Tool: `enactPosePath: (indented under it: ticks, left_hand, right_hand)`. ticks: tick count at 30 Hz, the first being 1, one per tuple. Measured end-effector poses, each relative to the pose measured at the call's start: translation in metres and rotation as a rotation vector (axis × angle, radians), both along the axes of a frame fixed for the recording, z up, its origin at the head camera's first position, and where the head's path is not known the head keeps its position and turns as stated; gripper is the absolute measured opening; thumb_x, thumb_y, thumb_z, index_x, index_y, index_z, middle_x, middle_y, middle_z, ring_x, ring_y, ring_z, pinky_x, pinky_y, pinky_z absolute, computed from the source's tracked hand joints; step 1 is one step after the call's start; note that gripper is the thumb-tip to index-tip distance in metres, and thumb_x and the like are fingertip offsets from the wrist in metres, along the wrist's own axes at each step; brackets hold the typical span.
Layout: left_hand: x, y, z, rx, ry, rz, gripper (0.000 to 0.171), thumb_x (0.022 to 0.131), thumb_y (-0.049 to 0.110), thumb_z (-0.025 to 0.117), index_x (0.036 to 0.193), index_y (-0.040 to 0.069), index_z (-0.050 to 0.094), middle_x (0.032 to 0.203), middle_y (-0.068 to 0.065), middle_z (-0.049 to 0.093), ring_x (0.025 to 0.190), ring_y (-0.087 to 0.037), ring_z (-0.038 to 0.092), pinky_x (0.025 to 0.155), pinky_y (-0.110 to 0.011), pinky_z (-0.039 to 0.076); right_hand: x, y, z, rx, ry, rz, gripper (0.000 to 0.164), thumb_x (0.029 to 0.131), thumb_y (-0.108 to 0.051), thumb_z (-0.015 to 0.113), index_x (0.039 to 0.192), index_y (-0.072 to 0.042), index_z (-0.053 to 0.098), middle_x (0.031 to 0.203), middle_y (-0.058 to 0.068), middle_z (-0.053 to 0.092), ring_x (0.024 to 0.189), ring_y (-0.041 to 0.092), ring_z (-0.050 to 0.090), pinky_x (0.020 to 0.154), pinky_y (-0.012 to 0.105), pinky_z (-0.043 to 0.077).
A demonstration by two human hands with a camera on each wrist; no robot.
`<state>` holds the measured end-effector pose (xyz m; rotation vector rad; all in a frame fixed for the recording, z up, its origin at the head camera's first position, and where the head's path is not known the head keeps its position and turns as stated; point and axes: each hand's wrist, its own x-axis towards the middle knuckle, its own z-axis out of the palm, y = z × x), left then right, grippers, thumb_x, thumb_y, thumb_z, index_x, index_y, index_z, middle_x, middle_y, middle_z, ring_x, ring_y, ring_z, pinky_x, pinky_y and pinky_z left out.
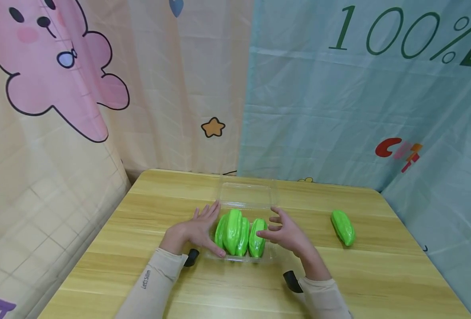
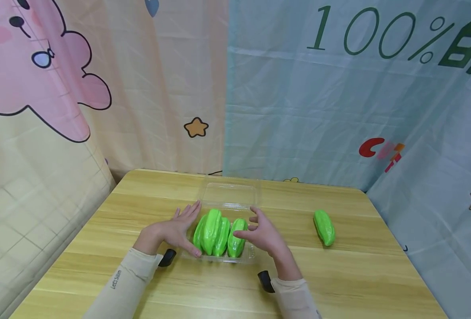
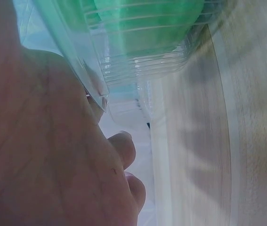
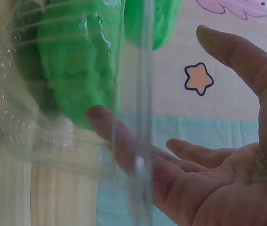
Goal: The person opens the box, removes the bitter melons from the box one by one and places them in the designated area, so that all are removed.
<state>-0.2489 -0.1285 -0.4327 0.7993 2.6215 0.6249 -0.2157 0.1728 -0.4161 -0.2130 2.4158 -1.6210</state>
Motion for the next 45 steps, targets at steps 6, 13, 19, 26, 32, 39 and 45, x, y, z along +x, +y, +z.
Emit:
enactPosePath:
  ticks: [6,13,19,26,32,39,45]
  left_hand:
    - [0.000,0.001,0.000,0.007,0.004,0.002,0.146,0.067,0.064,0.086,0.159,0.001,-0.009,0.165,-0.016,-0.016,0.150,-0.040,-0.011,0.117,-0.058,-0.011]
    - [0.002,0.001,0.002,0.010,0.000,0.000,0.145,0.068,0.063,0.086,0.159,0.000,-0.008,0.165,-0.016,-0.016,0.150,-0.041,-0.012,0.117,-0.058,-0.011]
    - [0.001,0.001,0.002,0.016,-0.002,-0.002,0.144,0.068,0.063,0.086,0.159,-0.001,-0.008,0.165,-0.017,-0.016,0.150,-0.040,-0.012,0.117,-0.058,-0.011]
    - [0.002,0.001,0.003,0.019,-0.003,-0.005,0.145,0.068,0.063,0.086,0.159,-0.001,-0.007,0.165,-0.016,-0.017,0.150,-0.040,-0.012,0.117,-0.058,-0.011]
    - [0.001,0.001,0.003,0.011,-0.002,-0.004,0.145,0.068,0.063,0.086,0.159,-0.001,-0.008,0.165,-0.016,-0.017,0.150,-0.040,-0.012,0.117,-0.058,-0.011]
    - [0.001,0.001,0.001,0.008,0.003,-0.003,0.144,0.068,0.064,0.085,0.159,-0.001,-0.007,0.165,-0.017,-0.016,0.150,-0.040,-0.012,0.117,-0.058,-0.011]
    - [0.001,0.002,0.001,0.016,0.010,-0.006,0.144,0.068,0.064,0.085,0.158,-0.002,-0.006,0.165,-0.018,-0.015,0.150,-0.041,-0.013,0.117,-0.058,-0.010]
  right_hand:
    - [0.002,-0.010,-0.005,0.077,0.014,0.008,0.099,0.082,-0.024,0.086,0.157,-0.001,0.025,0.147,0.030,0.044,0.130,0.047,0.049,0.095,0.056,0.051]
    - [0.002,-0.019,-0.011,0.122,0.015,-0.009,0.106,0.080,-0.021,0.088,0.158,0.001,0.019,0.145,0.033,0.045,0.131,0.047,0.048,0.099,0.056,0.049]
    - [0.003,-0.025,-0.017,0.253,0.053,0.012,0.106,0.079,-0.023,0.088,0.155,0.008,0.021,0.142,0.035,0.046,0.127,0.048,0.049,0.101,0.059,0.045]
    - [0.002,-0.027,-0.020,0.343,0.087,0.018,0.097,0.078,-0.020,0.089,0.151,0.008,0.031,0.136,0.028,0.053,0.119,0.041,0.055,0.100,0.058,0.047]
    - [0.002,-0.029,-0.021,0.385,0.093,0.010,0.092,0.076,-0.019,0.091,0.147,0.008,0.039,0.131,0.025,0.057,0.114,0.037,0.058,0.099,0.056,0.048]
    - [0.002,-0.026,-0.015,0.359,0.105,-0.011,0.082,0.081,-0.014,0.085,0.146,0.007,0.041,0.134,0.026,0.056,0.119,0.042,0.057,0.096,0.054,0.051]
    - [0.003,-0.021,-0.009,0.321,0.105,-0.017,0.080,0.082,-0.013,0.084,0.147,0.005,0.042,0.134,0.026,0.056,0.119,0.043,0.057,0.092,0.052,0.053]
